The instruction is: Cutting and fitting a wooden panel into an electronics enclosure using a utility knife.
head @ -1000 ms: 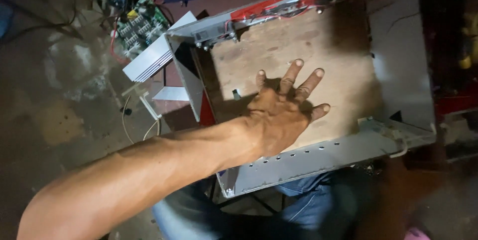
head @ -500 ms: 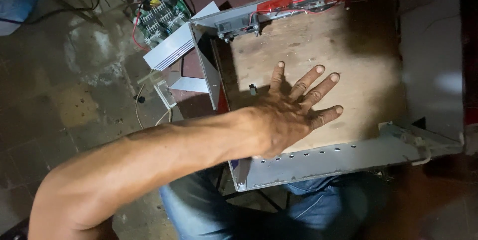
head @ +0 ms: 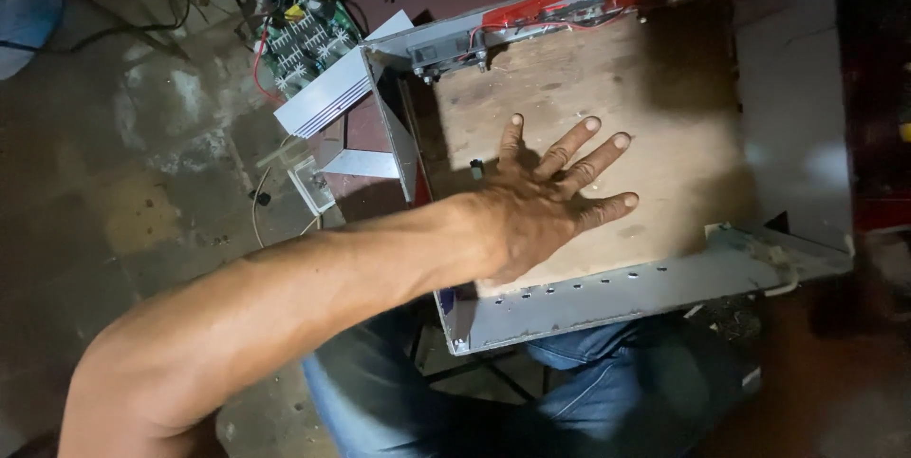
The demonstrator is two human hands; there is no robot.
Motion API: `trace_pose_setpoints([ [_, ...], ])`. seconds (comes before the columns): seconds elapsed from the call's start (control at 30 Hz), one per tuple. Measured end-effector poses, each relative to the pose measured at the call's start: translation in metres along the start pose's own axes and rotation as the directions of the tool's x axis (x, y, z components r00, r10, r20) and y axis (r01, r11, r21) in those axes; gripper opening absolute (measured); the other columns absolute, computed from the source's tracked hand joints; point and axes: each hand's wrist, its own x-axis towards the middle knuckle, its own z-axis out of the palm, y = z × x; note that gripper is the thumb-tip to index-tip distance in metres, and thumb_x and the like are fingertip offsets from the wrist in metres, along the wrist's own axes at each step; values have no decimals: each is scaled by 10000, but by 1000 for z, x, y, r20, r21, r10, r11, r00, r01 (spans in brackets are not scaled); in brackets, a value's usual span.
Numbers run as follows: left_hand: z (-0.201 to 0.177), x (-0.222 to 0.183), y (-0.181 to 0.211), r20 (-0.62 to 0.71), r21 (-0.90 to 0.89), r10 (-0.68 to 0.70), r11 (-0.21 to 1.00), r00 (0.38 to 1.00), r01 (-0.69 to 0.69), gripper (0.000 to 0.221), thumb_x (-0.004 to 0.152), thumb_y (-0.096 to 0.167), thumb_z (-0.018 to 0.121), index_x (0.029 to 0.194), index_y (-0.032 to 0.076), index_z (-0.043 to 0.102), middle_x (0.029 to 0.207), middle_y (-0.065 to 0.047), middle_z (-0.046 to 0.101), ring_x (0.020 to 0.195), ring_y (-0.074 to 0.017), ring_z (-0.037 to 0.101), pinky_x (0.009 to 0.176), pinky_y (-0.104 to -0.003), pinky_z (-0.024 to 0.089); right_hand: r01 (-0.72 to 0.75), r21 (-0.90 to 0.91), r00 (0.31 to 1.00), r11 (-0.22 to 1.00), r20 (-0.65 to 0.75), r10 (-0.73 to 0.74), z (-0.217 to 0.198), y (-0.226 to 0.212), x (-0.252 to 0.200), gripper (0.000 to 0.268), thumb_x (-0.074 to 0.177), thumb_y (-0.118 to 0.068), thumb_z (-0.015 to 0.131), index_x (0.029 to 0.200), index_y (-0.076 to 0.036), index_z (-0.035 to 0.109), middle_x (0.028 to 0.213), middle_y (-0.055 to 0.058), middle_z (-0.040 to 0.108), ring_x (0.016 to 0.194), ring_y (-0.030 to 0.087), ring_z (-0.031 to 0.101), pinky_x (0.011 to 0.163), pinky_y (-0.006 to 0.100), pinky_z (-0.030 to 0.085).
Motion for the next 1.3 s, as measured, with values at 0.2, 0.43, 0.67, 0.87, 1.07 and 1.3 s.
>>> trace_pose_setpoints([
  [0.2,21,-14,-15,-101,15,-20,1000,995,22,1012,827,-142,509,1596,302,24,1647,-80,-228,1489,-301,-257,1150,-650,-152,-342,-235,872,910,283,400,27,169,94,534,962,-23,722,1457,23,526,1377,278,541,1191,443,510,926,577,389],
  [0.43,76,-100,-20,-781,98,138,990,610,-100,644,863,23,493,1492,-4,359,1530,-256,354,1416,-386,348,1184,-507,231,935,6,268,354,642,-719,46,70,164,385,837,-575,590,1058,-262,621,1012,-14,654,768,216,677,542,393,553],
  [0.67,147,-102,-23,-966,-94,-44,979,256,-184,474,960,290,639,1373,79,541,1473,-175,503,1432,-357,446,1247,-628,306,573,-261,-38,777,938,343,44,-54,171,355,1010,-437,234,1245,-323,475,1215,-52,575,922,151,706,876,405,579],
  [0.87,164,-88,-25,-986,-107,-74,969,153,-223,394,948,289,663,1263,54,640,1420,-196,543,1370,-381,511,1210,-635,330,748,601,-243,282,643,-726,79,83,154,458,820,74,537,1260,-30,613,1099,193,683,989,327,679,885,505,499],
  [1.07,164,-88,-29,-989,-94,-58,958,138,-271,411,937,307,686,1250,45,640,1425,-208,537,1381,-383,497,1213,-618,307,691,431,-249,580,895,-369,76,63,146,269,967,-216,351,755,-189,515,773,21,513,709,220,480,738,435,376],
  [1.3,168,-85,-27,-986,-128,-89,948,143,-292,392,942,316,663,1221,41,670,1444,-197,524,1383,-380,505,1201,-589,323,883,386,-342,268,919,-196,94,46,132,281,952,-106,420,813,-135,663,1001,36,580,765,221,636,694,447,487],
])
